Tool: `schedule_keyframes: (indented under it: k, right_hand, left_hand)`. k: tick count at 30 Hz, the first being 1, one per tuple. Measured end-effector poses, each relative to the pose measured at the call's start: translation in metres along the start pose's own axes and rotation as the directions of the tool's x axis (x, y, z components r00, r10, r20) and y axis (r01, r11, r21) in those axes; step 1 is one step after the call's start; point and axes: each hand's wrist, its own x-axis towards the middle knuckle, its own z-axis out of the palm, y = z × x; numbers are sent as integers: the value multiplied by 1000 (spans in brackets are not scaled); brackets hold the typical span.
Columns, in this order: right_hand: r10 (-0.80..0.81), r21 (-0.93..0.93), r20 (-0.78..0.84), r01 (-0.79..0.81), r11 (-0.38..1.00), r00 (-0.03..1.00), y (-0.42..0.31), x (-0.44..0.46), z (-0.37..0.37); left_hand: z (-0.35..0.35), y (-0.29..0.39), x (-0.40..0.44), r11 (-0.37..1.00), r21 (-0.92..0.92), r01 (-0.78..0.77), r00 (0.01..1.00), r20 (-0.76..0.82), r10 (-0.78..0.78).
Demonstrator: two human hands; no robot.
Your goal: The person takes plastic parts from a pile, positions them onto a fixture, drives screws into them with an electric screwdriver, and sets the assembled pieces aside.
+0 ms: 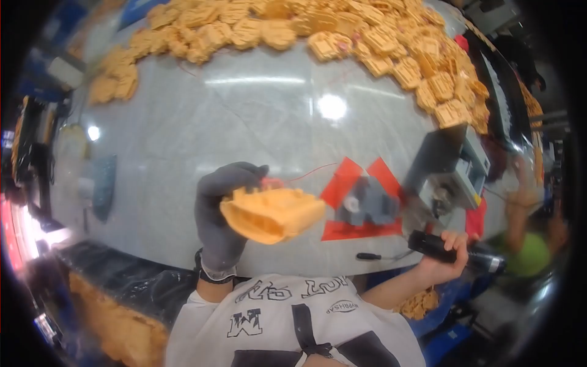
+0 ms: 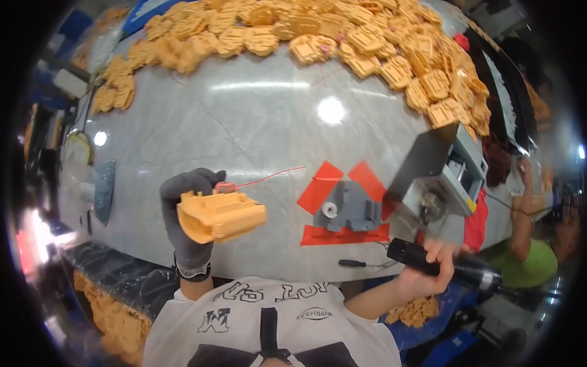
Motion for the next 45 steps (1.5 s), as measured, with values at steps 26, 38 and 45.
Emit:
schedule_keyframes:
  k: [26, 38, 45]
  right_hand:
    - [-155, -72, 162, 168, 983, 975, -12, -6, 3]
    - [-92, -30, 118, 96, 995, 989, -8, -3, -19]
    - [-239, -144, 296, 291, 946, 925, -1, 5, 6]
  left_hand:
    - [98, -82, -20, 823, 563, 72, 864, 377, -334]
    - [123, -75, 2, 292, 889, -352, 560, 450, -696]
    - [100, -98, -1, 429, 824, -370, 580, 566, -586]
